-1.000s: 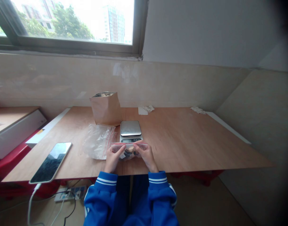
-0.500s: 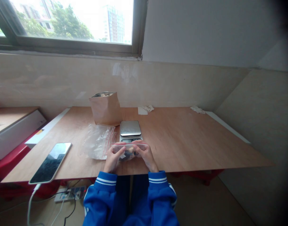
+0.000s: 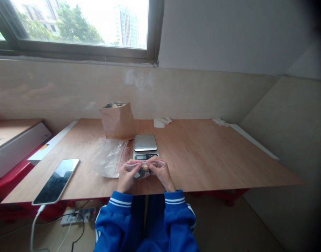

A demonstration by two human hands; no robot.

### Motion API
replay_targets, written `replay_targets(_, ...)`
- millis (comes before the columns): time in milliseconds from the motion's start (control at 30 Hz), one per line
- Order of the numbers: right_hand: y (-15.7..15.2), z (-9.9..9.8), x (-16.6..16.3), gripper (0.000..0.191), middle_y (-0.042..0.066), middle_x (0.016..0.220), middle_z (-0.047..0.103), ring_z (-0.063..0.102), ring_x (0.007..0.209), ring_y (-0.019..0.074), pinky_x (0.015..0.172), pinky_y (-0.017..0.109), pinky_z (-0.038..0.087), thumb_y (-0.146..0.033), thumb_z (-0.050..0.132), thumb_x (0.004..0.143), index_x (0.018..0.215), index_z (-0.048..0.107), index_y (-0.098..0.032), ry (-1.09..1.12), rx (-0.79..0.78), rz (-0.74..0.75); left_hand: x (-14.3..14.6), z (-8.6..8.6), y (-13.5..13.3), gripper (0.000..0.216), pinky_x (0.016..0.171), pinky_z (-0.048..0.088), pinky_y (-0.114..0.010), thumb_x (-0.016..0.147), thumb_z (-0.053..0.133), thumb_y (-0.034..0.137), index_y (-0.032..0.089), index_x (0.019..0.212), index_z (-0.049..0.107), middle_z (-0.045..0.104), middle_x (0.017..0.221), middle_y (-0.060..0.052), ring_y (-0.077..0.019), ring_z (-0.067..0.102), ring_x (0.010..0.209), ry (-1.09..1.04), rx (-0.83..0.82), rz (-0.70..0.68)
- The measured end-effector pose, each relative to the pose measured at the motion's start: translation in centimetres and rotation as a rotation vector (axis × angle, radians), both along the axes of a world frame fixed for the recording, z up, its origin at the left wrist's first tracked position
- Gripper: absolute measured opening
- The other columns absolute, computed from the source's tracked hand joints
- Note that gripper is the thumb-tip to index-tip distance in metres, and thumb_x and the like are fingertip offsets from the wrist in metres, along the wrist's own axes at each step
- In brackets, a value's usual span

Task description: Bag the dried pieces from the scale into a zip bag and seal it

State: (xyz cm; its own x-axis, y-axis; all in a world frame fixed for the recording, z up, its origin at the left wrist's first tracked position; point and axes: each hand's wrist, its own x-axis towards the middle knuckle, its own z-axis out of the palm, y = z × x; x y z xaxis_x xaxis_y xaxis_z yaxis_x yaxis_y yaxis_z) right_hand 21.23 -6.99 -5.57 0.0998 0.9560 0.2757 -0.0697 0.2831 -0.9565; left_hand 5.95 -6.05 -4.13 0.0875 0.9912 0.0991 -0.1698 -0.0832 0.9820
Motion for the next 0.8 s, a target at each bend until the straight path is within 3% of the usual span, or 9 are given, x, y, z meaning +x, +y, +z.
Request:
replay_targets(300,0.0,0.0,-0.4,0.021,0.001,0.074,0.067,0.065,0.071,0.0166,0.067,0.026,0.052,-0.039,0.068,0.075,0.078,0.067,-0.019,-0.007,0.003,-0.066,0.2,0.1,0.0,0.024,0.071,0.051,-0.027,0.069,0.074,0.033,0.014,0.082,0.070,0.071,0.079,-0.005,-0.0181,0.067,0.075,0.043,0.030,0.026)
replay_targets(633,0.1,0.2,-0.6,0.018,0.003,0.080,0.070,0.066,0.078,0.0187,0.072,0.029,0.053,-0.036,0.066,0.078,0.085,0.070,-0.020,-0.058,0.008,-0.030,0.1,0.0,0.3,0.026,0.072,0.049,-0.026,0.070,0.073,0.035,0.014,0.085,0.069,0.071,0.082,-0.006,-0.0175,0.065,0.077,0.057,0.022,-0.009)
replay_targets(800,0.3,0.2,-1.0,0.020,0.004,0.081,0.070,0.065,0.081,0.0199,0.072,0.030,0.053,-0.038,0.067,0.077,0.083,0.072,-0.020,-0.081,0.034,-0.071,0.2,-0.1,0.3,0.022,0.068,0.048,-0.024,0.071,0.072,0.035,0.015,0.077,0.069,0.069,0.075,-0.003,-0.0150,0.063,0.072,0.094,0.056,0.016)
